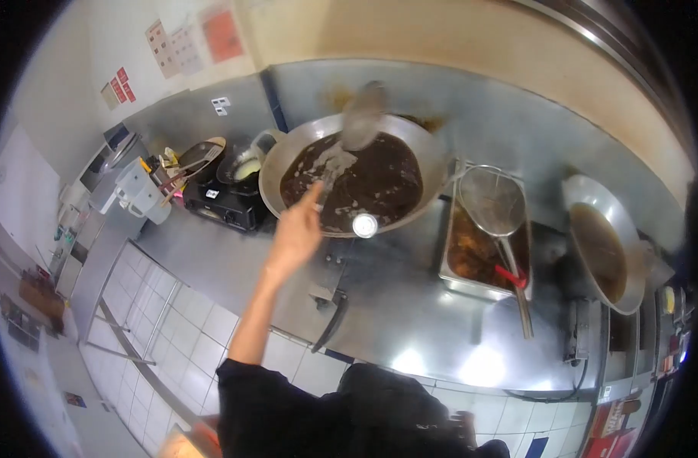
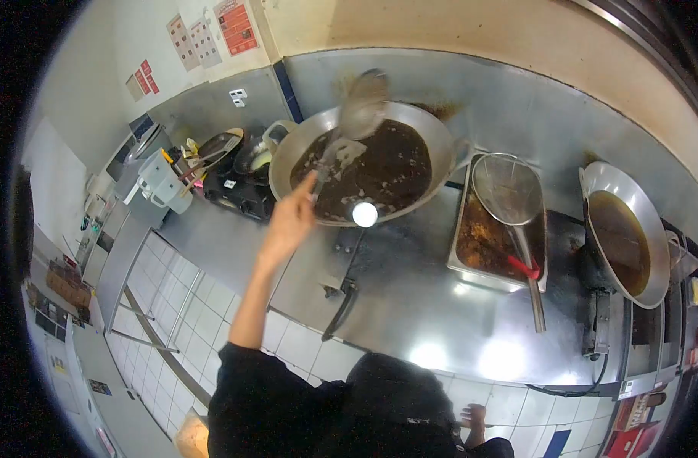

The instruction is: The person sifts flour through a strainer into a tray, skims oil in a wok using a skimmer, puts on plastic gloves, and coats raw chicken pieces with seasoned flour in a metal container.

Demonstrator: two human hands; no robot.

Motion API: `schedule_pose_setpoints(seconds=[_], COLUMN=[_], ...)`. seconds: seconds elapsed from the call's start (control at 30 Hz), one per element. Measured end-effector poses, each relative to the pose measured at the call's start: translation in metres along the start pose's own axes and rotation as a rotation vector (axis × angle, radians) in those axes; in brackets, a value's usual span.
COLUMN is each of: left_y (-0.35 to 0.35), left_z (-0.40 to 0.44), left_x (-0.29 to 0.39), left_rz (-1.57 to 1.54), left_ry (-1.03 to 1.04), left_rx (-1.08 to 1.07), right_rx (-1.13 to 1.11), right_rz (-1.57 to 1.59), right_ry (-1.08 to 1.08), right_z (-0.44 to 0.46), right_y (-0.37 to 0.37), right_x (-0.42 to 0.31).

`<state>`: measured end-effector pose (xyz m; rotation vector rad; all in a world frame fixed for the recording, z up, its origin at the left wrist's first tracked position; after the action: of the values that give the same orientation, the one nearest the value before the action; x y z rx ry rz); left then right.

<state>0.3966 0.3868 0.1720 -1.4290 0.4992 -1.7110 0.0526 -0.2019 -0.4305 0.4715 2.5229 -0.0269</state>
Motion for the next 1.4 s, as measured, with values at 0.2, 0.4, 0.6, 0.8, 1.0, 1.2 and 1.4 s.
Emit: schedule_pose_setpoints(seconds=[0.2, 0.4, 0.6, 0.8, 1.0, 1.2, 1.4], left_y=[-0.051, -0.031, 0.010, 0.035, 0.060, 0.082, 0.091], left_z=[0.102, 0.127, 0.087, 0.060, 0.055, 0.058, 0.072], left_x=[-0.134, -0.204, -0.188, -0.140, -0.107, -0.077, -0.058], left_rz=[0.558, 0.593, -0.007, -0.251, -0.473, -0.668, -0.738], left_ry=[-0.020, -0.004, -0.337, -0.346, -0.347, -0.344, -0.292], left_rx=[0.121, 0.005, -0.568, -0.776, -0.925, -0.926, -0.896], right_rx=[-0.014, -0.244, -0.128, -0.115, -0.171, -0.129, -0.154], right_rz=[0.062, -0.025, -0.057, -0.053, 0.084, -0.027, 0.016], right_ry=[-0.244, -0.314, -0.238, -0.176, -0.062, -0.126, -0.120], right_z=[0.005, 0.036, 0.001, 0.012, 0.051, 0.005, 0.017], right_y=[0.066, 0.083, 0.097, 0.091, 0.066, 0.078, 0.067], right_x=[-0.029, -0.013, -0.017, -0.003, 0.029, 0.003, 0.021])
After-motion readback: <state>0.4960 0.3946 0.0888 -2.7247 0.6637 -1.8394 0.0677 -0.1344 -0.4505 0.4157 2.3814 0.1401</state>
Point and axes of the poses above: each hand's wrist, its own z-axis towards the middle knuckle, its own y-axis out of the palm, x = y × z, the point moved 6 cm from there along z, towards the middle knuckle, and after that the axes turned 7 degrees about z, right-handed, at the moved point
